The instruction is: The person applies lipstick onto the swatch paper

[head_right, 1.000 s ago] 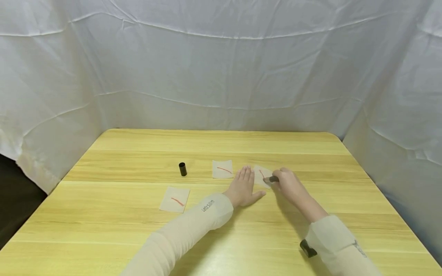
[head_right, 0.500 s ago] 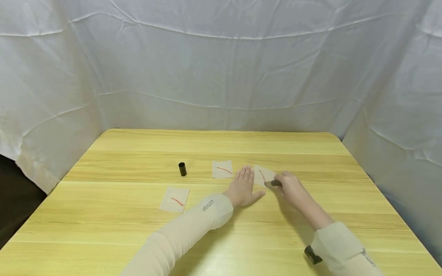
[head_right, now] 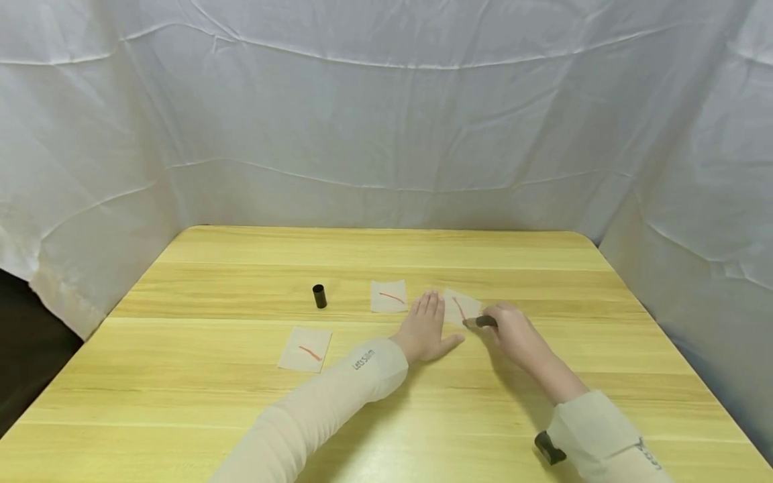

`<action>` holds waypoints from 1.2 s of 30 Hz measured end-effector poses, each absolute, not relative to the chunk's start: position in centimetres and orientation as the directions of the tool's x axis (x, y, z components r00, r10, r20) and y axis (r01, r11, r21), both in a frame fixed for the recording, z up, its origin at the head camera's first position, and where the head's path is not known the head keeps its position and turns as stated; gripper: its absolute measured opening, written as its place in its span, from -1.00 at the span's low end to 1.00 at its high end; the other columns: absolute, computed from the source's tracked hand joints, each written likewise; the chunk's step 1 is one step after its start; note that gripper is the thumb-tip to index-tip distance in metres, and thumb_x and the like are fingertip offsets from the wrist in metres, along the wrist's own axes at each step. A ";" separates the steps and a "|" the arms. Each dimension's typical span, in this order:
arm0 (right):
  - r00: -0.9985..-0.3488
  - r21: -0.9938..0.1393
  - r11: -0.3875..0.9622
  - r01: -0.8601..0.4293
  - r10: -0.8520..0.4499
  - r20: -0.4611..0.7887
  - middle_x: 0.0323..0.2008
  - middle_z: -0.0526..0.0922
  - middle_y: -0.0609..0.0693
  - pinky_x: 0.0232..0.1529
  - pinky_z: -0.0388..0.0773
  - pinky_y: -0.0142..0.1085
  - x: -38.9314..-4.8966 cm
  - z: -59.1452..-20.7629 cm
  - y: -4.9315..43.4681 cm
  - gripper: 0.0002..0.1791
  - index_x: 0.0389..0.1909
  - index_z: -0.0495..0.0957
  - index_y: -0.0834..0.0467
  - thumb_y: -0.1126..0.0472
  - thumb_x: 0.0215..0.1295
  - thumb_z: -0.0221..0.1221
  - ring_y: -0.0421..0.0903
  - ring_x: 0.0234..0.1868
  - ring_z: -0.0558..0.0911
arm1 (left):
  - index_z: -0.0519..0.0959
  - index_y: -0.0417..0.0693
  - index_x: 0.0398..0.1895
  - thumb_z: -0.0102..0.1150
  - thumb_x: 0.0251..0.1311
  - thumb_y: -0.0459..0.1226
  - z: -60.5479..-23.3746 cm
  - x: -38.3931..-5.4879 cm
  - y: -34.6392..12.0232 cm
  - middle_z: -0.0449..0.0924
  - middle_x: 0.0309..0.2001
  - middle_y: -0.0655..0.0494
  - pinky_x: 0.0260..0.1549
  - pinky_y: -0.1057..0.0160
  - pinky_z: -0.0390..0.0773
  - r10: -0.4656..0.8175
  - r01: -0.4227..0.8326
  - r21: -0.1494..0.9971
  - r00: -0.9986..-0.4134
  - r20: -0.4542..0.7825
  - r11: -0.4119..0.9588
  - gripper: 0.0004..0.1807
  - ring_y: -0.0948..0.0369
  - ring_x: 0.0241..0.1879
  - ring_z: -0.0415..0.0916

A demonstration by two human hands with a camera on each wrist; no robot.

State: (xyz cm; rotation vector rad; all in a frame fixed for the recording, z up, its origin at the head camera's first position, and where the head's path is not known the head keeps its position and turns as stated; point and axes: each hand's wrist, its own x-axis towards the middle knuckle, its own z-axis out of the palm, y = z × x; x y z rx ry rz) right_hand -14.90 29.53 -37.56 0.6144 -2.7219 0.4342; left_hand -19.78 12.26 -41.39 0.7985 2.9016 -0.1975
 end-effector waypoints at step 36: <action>-0.943 -0.598 0.787 -0.151 0.067 0.326 -0.46 0.62 0.25 -0.61 0.35 -0.45 -15.8 -38.2 28.9 -0.72 -0.14 0.53 0.45 0.28 0.26 0.14 -0.32 -0.59 0.38 | -0.23 -0.09 0.47 -0.59 0.23 0.35 -41.1 -20.0 11.5 -0.31 0.50 0.01 0.43 0.29 -0.22 0.513 0.533 -0.060 -0.835 -0.199 0.844 -0.06 0.15 0.48 -0.33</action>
